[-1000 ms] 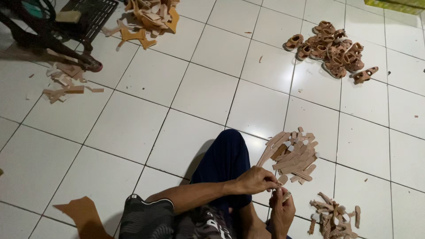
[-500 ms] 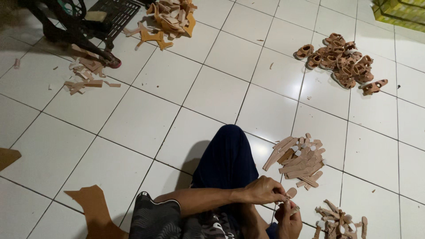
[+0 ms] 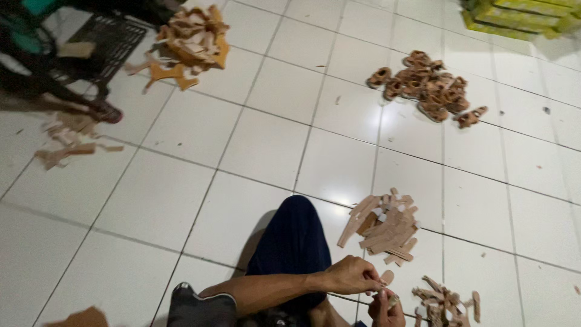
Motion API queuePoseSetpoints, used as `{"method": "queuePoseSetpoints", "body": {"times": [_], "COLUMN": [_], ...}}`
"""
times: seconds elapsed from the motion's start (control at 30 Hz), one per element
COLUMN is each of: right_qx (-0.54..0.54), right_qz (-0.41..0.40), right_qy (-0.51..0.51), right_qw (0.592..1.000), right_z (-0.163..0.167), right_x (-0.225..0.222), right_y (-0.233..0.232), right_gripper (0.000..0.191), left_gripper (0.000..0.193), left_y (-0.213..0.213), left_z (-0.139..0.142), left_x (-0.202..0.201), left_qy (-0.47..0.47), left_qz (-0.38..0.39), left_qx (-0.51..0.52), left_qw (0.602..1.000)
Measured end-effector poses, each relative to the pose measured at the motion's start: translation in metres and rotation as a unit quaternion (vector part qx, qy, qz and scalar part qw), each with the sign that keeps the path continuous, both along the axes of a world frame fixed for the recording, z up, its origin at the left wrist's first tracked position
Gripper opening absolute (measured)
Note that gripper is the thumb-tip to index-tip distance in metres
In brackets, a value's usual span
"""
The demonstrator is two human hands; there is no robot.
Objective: The person sits on the floor and repeatedly picks up small wooden pieces and white cylindrical inserts, then presses them together to form assembled units. The person places the finished assemblies into a growing pile on the floor.
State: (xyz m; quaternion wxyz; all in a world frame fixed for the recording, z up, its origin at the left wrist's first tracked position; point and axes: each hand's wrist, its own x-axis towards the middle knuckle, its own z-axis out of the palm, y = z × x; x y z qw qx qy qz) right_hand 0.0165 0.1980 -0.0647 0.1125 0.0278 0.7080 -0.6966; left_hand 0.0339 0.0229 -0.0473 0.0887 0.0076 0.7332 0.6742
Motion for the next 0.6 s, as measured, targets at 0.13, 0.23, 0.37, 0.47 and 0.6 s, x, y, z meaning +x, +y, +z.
{"method": "queuePoseSetpoints", "body": {"times": [0.13, 0.23, 0.37, 0.47, 0.6], "right_qx": [0.206, 0.319, 0.154, 0.061, 0.004], "right_qz": [0.017, -0.008, -0.070, -0.091, -0.069], "right_qy": [0.069, 0.129, 0.012, -0.085, -0.105], "right_qw": [0.976, 0.939, 0.985, 0.990, 0.992], "right_z": [0.005, 0.006, 0.000, -0.004, -0.008], "right_x": [-0.005, -0.007, -0.011, -0.016, -0.015], "right_y": [0.011, 0.011, 0.000, -0.003, 0.005], "right_gripper": [0.020, 0.018, 0.020, 0.021, 0.022], "left_gripper": [0.030, 0.028, 0.025, 0.026, 0.029], "left_y": [0.000, 0.003, 0.007, 0.006, -0.004], "left_z": [0.001, -0.003, -0.008, -0.005, 0.009], "left_x": [-0.013, -0.019, -0.027, -0.032, -0.034], "left_qy": [-0.005, 0.035, -0.007, -0.024, -0.067], "left_qz": [-0.043, -0.033, -0.040, -0.039, -0.086], "left_qx": [0.000, 0.005, 0.024, 0.029, 0.011], "left_qw": [0.999, 0.999, 0.999, 0.999, 0.994]}}
